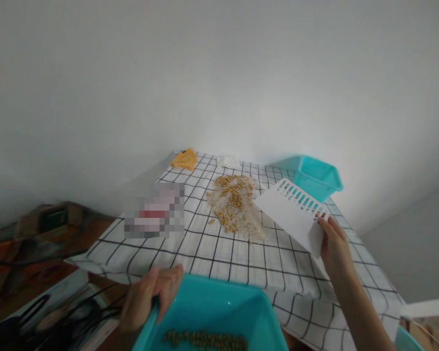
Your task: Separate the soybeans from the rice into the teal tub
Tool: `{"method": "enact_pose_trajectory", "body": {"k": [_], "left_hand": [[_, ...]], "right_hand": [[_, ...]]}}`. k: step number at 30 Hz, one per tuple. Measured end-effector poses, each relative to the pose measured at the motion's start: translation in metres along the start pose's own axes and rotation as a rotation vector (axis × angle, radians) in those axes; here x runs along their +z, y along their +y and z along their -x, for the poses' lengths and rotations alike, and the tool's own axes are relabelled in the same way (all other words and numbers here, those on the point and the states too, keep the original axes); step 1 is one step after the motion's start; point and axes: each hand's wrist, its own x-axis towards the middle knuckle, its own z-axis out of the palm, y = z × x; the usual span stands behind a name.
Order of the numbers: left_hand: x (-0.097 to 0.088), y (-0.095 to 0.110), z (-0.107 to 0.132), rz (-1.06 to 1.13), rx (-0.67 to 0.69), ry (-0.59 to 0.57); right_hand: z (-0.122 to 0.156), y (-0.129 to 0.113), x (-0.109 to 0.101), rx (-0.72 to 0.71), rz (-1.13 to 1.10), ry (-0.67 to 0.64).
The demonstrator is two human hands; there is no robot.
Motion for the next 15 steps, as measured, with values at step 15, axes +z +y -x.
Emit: {"method": "enact_pose_trajectory", "body": {"k": [15], "left_hand": [[-0.004,0.0,-0.031,0.139,-0.064,-0.043]], "right_hand": [[-0.084,-0.02,0.045,-0.236,0.144,0.13]]}}
